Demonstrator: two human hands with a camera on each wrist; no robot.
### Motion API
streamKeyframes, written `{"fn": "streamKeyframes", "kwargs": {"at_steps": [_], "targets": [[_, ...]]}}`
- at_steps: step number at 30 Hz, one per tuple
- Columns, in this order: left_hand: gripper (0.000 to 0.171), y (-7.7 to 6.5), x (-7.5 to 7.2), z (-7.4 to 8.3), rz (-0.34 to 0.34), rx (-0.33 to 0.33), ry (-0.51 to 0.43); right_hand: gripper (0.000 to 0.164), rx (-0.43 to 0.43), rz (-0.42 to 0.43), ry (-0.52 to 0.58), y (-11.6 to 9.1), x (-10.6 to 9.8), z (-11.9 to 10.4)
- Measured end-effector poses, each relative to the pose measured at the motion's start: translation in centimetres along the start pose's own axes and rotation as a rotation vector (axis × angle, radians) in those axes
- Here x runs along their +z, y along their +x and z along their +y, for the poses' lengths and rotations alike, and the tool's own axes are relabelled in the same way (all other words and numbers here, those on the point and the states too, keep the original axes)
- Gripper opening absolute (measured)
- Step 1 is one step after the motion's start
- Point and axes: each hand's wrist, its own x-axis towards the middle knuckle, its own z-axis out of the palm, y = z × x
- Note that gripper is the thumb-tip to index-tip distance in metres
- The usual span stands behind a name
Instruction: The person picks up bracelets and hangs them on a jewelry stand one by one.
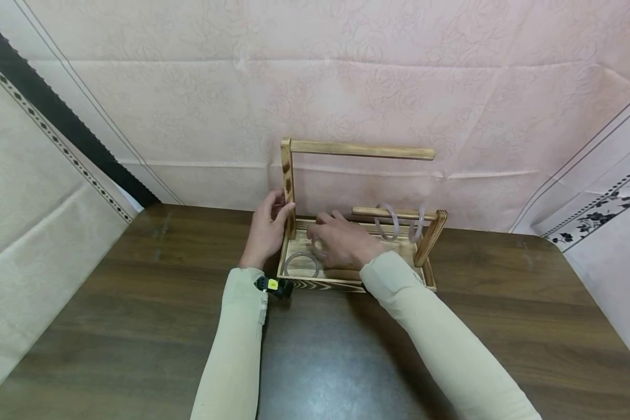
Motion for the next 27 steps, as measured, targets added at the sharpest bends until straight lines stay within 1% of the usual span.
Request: {"fn": "streamKeyframes", "kwargs": {"at_steps": [7, 9, 14, 17, 22, 24, 25, 27], "targets": [[0.034, 0.0, -0.1, 0.0, -0.001, 0.003, -0.009, 0.030, -0.022, 0.045, -0.037, -0.2, 0.0, -0.2], [0.035, 0.0, -0.1, 0.0, -0.004, 0.003, -0.009, 0.034, -0.029, 0.052, -0.047, -0.3, 0.0, -0.2], [0.034, 0.0, -0.1, 0.0, -0.005, 0.002, -0.004, 0.051, -0.035, 0.059, -0.052, -0.6, 0.1, -0.3], [0.033, 0.0, 0.0, 0.1, -0.001, 0.001, -0.005, 0.054, -0.034, 0.066, -0.039, -0.7, 0.1, -0.3], [0.033, 0.0, -0.1, 0.1, -0.002, 0.002, -0.010, 0.051, -0.041, 0.091, -0.034, -1.0, 0.2, -0.5], [0.033, 0.0, -0.1, 0.1, -0.004, 0.001, -0.014, 0.043, -0.051, 0.110, -0.036, -1.1, 0.3, -0.5], [0.033, 0.0, -0.1, 0.1, -0.005, 0.000, -0.015, 0.044, -0.056, 0.118, -0.036, -1.2, 0.2, -0.6], [0.033, -0.1, -0.1, 0.1, -0.005, -0.003, -0.015, 0.038, -0.067, 0.131, -0.036, -1.3, 0.2, -0.7]]}}
